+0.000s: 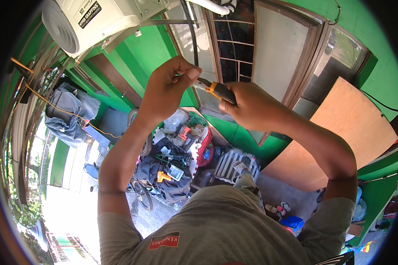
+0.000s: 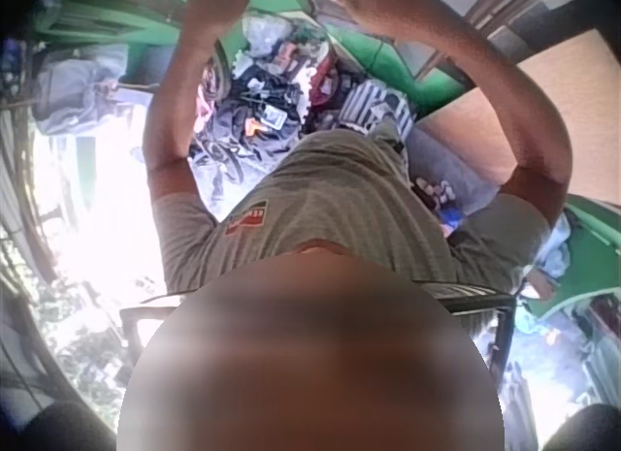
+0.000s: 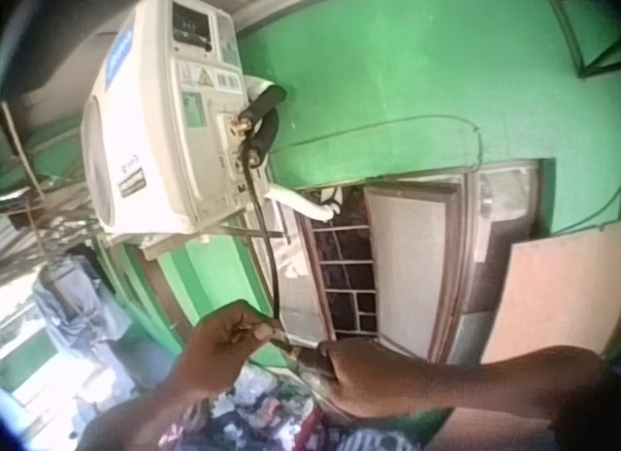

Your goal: The person strips the outer insulation from a black cable using a yellow utility knife, then twists the exposed inner wires together. They insert the prepared wires into the electrical compartment of a wall-mounted air conditioner and secure them with a yellow cordless drill. The person works in a cluttered outdoor area with green walls.

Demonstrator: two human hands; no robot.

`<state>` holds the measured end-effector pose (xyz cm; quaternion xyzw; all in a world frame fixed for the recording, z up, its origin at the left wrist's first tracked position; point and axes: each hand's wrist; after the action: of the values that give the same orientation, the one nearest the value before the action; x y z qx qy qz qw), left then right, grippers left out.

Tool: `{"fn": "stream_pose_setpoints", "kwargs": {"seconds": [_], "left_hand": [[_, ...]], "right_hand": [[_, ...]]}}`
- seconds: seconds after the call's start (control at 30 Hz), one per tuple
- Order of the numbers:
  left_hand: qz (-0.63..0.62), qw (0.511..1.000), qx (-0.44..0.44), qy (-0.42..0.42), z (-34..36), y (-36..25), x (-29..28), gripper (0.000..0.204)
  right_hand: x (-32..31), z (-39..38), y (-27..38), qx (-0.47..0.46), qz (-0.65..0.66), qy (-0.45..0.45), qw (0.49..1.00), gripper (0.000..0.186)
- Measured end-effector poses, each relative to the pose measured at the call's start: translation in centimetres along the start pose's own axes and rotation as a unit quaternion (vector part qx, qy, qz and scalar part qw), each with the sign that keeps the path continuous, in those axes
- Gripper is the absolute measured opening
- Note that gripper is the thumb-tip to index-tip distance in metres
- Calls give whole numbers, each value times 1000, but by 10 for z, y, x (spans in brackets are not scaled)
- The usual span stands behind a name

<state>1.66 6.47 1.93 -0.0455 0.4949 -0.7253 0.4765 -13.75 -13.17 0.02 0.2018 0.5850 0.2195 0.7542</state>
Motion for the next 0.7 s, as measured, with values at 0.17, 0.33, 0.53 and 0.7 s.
{"fn": "stream_pose_setpoints", "kwargs": {"seconds": [0.17,0.33,0.53,0.7], "left_hand": [[-28,998,-46,26,8,-2,-9,27],[-179,980,-89,12,12,-1,-7,30],[-252,956,-148,-2,13,-2,-8,32],[-311,933,-183,4,14,-1,-11,33]], "right_hand": [[12,-1,-3,-126,-236,-263,927,10],[8,14,-8,-161,-360,-371,841,12],[5,27,-19,-209,-400,-431,782,17],[-2,44,-29,-258,-424,-456,739,20]]}}
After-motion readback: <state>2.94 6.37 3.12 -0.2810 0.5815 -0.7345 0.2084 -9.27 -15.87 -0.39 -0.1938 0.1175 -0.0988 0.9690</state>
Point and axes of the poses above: each hand's wrist, its own z-axis towards the middle knuckle, its own x-axis out of the palm, y = z × x, and after that the axes turned 4 degrees about -y, right-handed
